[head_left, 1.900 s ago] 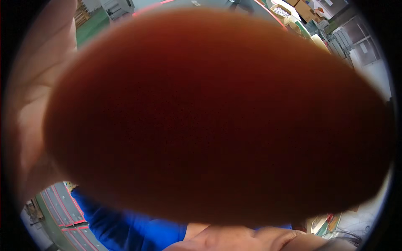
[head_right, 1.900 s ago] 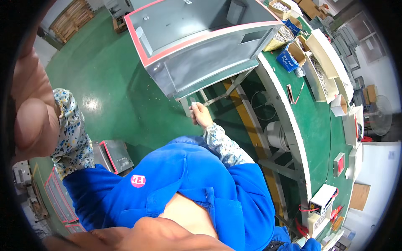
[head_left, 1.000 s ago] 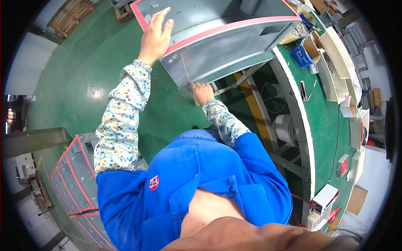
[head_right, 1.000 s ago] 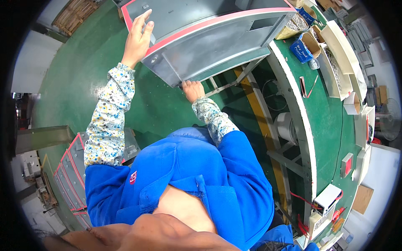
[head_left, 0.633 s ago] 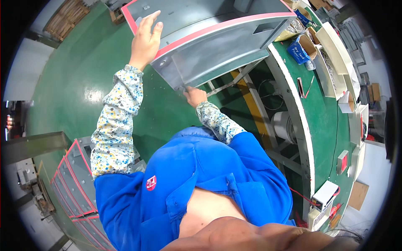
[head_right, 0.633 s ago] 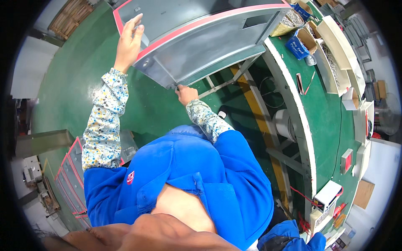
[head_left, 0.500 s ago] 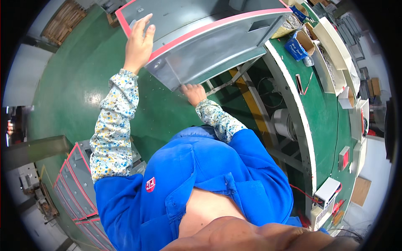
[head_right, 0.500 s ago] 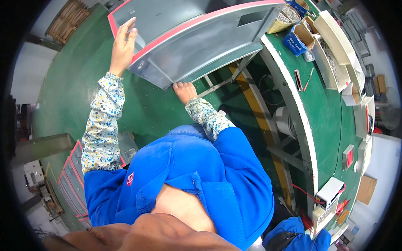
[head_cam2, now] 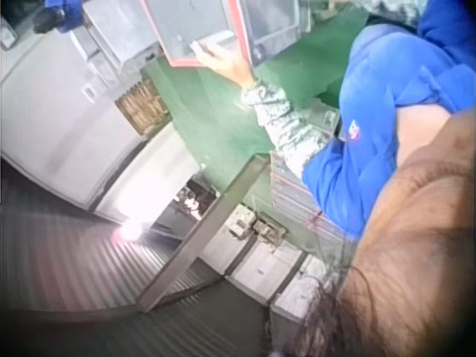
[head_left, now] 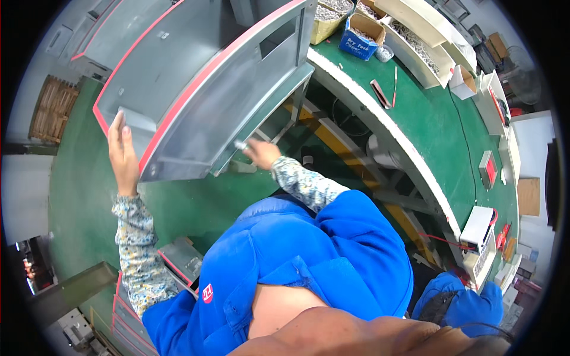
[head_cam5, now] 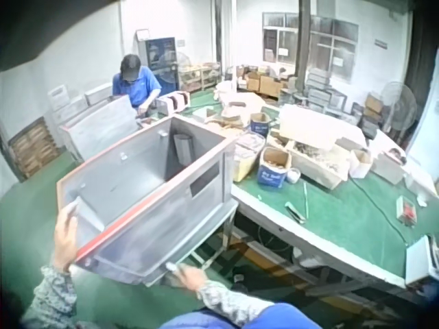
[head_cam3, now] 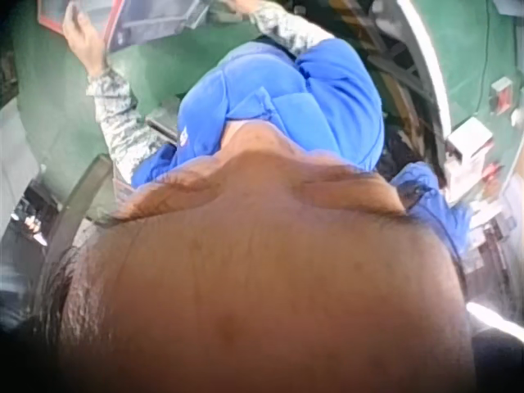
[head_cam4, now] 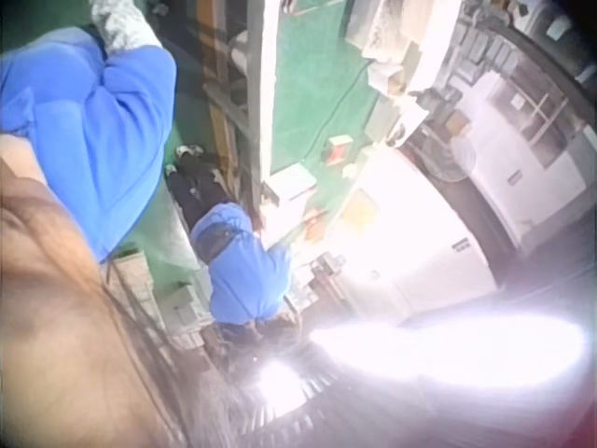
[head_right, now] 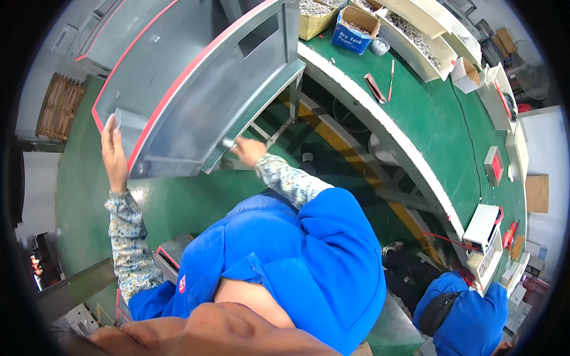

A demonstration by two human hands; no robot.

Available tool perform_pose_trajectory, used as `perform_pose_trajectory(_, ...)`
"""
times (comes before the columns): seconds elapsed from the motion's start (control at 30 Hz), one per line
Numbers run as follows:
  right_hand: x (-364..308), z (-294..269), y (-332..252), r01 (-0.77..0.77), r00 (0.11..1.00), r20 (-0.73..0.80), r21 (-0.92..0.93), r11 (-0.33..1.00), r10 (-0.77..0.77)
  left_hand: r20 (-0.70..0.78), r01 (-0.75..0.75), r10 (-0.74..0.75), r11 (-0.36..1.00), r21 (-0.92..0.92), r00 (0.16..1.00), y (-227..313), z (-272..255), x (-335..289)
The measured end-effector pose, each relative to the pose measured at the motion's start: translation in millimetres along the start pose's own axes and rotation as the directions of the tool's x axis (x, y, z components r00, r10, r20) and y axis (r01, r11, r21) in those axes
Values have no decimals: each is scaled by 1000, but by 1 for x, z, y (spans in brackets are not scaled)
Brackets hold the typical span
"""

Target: The person deburrs the edges of cutouts on a metal box using a hand tool.

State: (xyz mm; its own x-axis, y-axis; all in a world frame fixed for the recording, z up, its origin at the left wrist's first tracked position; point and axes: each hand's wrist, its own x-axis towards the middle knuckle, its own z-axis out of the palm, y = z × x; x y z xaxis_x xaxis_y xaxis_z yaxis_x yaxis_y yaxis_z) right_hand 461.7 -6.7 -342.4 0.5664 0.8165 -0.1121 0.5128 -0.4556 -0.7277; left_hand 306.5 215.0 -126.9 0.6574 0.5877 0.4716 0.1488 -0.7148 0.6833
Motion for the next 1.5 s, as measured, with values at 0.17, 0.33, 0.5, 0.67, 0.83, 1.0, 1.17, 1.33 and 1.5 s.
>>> perform_pose_trajectory(0.17, 48, -94, 105, -155, 917, -316, 280, 948, 243, 59, 60, -68, 989, 132, 996, 4, -4, 0)
perform_pose_trajectory(0.33, 84, -158, 148, -298, 900, -308, 82, 951, 308, 40, 142, -161, 944, 299, 986, 33, 11, 23)
perform_pose_trajectory(0.5, 124, -178, 164, -221, 937, -266, 50, 974, 226, 131, -65, 7, 892, 448, 991, 109, 98, 68)
perform_pose_trajectory(0.67, 145, -187, 174, -141, 979, -150, -10, 990, 138, 66, 19, -64, 848, 530, 996, 112, 131, 80)
perform_pose_trajectory(0.83, 148, -207, 169, -67, 996, -65, -89, 994, 61, -8, 110, -129, 807, 580, 992, 115, 128, 79)
perform_pose_trajectory(1.0, 152, -213, 170, -20, 999, -45, -54, 998, 17, -37, 114, -117, 772, 625, 992, 117, 128, 83)
perform_pose_trajectory(1.17, 156, -213, 170, -63, 998, -26, -69, 996, 62, -62, 142, -132, 761, 633, 989, 118, 130, 81)
perform_pose_trajectory(1.33, 163, -220, 168, 113, 986, -63, -423, 899, -154, -63, 132, -119, 773, 620, 991, 123, 127, 85)
perform_pose_trajectory(1.5, 175, -242, 174, 367, 896, 35, -618, 695, -443, -61, 110, -91, 783, 613, 994, 120, 125, 86)
